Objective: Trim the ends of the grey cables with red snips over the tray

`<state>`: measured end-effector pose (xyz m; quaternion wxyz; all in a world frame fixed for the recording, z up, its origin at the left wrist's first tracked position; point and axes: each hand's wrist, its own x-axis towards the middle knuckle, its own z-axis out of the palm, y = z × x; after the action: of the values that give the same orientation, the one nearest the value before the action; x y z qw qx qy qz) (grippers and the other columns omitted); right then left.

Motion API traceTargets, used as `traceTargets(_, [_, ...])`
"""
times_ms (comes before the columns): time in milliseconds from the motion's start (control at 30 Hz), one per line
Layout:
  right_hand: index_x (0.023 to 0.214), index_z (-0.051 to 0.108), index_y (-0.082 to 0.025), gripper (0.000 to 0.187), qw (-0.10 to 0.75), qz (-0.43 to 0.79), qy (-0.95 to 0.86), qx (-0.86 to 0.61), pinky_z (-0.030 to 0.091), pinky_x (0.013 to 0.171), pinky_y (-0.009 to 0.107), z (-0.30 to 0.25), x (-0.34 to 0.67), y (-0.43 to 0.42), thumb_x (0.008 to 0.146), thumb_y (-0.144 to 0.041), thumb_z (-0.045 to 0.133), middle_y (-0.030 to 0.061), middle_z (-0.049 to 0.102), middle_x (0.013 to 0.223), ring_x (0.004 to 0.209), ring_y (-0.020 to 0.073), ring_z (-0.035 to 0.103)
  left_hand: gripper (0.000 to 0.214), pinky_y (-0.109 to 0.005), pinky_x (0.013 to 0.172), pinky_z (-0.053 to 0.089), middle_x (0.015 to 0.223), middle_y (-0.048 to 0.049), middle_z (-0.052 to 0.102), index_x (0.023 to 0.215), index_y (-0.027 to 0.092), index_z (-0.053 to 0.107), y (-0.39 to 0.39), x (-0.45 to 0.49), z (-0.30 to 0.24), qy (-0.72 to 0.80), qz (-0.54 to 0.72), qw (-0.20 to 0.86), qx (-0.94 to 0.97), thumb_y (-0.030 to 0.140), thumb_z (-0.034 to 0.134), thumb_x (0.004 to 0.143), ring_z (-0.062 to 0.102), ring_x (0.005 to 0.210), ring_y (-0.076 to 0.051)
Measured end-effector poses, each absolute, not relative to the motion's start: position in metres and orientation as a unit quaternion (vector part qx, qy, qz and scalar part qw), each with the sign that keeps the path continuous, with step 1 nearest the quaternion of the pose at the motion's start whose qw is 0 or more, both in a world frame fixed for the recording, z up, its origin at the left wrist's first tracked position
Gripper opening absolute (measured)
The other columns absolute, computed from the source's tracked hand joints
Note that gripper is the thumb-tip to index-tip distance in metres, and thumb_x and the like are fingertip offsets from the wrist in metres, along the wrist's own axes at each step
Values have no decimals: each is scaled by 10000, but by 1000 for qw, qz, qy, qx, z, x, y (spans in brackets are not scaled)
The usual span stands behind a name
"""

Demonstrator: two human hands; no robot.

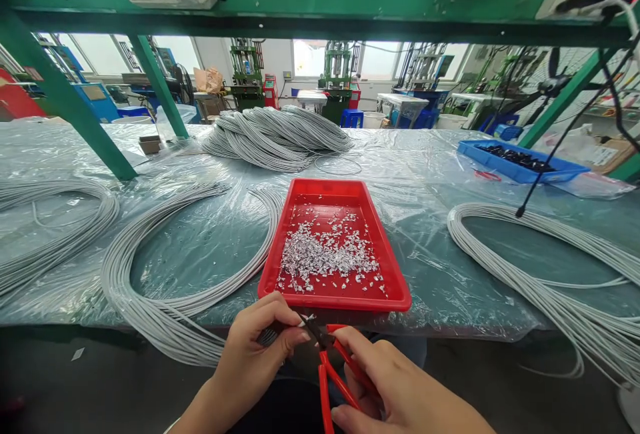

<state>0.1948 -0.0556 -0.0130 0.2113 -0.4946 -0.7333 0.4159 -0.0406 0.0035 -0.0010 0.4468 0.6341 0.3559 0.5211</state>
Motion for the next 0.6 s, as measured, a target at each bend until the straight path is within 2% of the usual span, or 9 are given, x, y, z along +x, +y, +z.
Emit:
traceTargets(100, [1509, 536, -342, 602, 226, 399, -738, -496, 645, 736, 405, -19, 199, -56, 936, -490, 641, 90, 753, 989, 826, 291, 743, 178, -204, 478, 433, 566, 8, 635, 625, 177, 681, 2, -40, 0, 375, 478, 552, 571, 207, 825, 725, 550, 480, -112])
traceTargets(233, [1356, 673, -331, 462, 203, 371, -766, -484, 613, 620, 334, 1, 199, -48, 897, -384, 686, 49, 758, 843, 707, 256, 723, 213, -189, 460, 419, 585, 10, 625, 659, 159, 680, 4, -41, 0, 353, 421, 635, 543, 280, 820, 765, 581, 467, -100])
traceTargets(300, [1249, 728, -333, 366, 192, 354, -782, -475, 584, 577, 307, 12, 200, -44, 886, -334, 689, 30, 753, 791, 658, 237, 708, 308, -173, 426, 398, 593, 8, 619, 682, 149, 680, 6, -43, -4, 321, 382, 685, 531, 398, 832, 781, 582, 436, -88])
traceTargets(400, [1174, 763, -335, 282, 191, 348, -794, -460, 584, 591, 311, 16, 206, -39, 910, -365, 669, 48, 780, 822, 669, 243, 721, 508, -162, 337, 357, 521, 17, 587, 673, 145, 662, 10, -43, -17, 214, 292, 799, 480, 620, 833, 727, 530, 334, -77])
traceTargets(467, [1206, 766, -327, 302, 214, 349, -770, -489, 599, 696, 352, 12, 208, -35, 927, -381, 662, 78, 804, 929, 775, 275, 740, 564, -168, 281, 342, 450, 36, 538, 615, 152, 628, 11, -41, -27, 125, 246, 864, 422, 669, 845, 680, 473, 267, -74])
traceTargets(533, [1148, 794, -290, 273, 267, 374, -710, -533, 585, 792, 386, 7, 206, -31, 898, -374, 723, 88, 798, 976, 868, 300, 723, 560, -167, 251, 338, 425, 55, 505, 594, 157, 606, 10, -37, -35, 80, 236, 895, 371, 647, 869, 667, 433, 237, -67])
traceTargets(600, [1045, 800, -243, 244, 330, 426, -640, -548, 564, 745, 358, 3, 197, -29, 844, -382, 810, 41, 740, 797, 777, 264, 681, 529, -157, 244, 330, 438, 67, 504, 643, 150, 629, 8, -32, -40, 88, 249, 898, 353, 617, 875, 682, 430, 240, -60])
